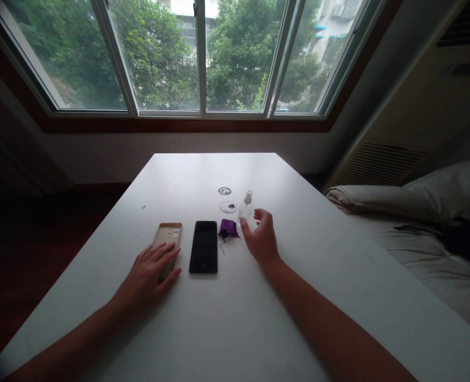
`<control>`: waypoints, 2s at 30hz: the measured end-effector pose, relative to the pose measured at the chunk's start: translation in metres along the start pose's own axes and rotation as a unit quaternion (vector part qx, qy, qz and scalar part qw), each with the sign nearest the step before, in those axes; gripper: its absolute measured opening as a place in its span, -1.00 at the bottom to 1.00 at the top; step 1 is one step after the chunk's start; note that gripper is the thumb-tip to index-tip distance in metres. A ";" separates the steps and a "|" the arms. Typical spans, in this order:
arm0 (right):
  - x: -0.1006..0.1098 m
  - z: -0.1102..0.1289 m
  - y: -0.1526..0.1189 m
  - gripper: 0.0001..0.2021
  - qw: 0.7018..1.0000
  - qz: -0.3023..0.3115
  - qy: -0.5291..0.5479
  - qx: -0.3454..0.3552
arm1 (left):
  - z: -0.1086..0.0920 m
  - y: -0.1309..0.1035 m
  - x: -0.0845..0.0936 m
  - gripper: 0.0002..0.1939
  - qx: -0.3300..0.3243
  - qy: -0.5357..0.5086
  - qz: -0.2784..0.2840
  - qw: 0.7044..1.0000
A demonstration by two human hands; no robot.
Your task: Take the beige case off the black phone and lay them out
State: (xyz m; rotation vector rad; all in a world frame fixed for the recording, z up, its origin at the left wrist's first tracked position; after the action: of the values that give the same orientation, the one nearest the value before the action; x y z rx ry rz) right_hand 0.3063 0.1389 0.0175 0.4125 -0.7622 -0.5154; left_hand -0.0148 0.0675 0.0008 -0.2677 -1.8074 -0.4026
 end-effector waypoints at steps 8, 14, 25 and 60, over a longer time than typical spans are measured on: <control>-0.014 -0.023 0.010 -0.28 0.995 0.056 0.085 0.020 | -0.013 0.005 -0.009 -0.46 -0.031 0.013 -0.036 0.999; 0.022 0.008 -0.003 -0.45 0.992 0.035 0.063 0.101 | -0.029 0.005 -0.001 -0.54 -0.056 -0.026 -0.114 0.992; 0.013 0.105 -0.094 -0.49 0.893 0.189 0.018 0.407 | -0.050 -0.014 0.043 -0.60 -0.132 -0.133 -0.257 0.948; 0.002 0.112 -0.103 -0.57 0.880 0.208 0.117 0.411 | -0.049 -0.018 0.042 -0.76 -0.200 -0.168 -0.243 0.934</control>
State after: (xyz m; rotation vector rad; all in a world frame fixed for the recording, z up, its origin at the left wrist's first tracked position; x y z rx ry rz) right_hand 0.1952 0.0371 0.0384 1.0511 -0.7800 0.2973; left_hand 0.0103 0.0301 0.0505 -0.1725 -2.1147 -1.1398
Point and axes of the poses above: each hand's wrist, its own y-axis towards the middle knuckle, its own x-axis out of the back of the hand, z = x × y, the point moved 7 cm from there along y, towards the middle knuckle
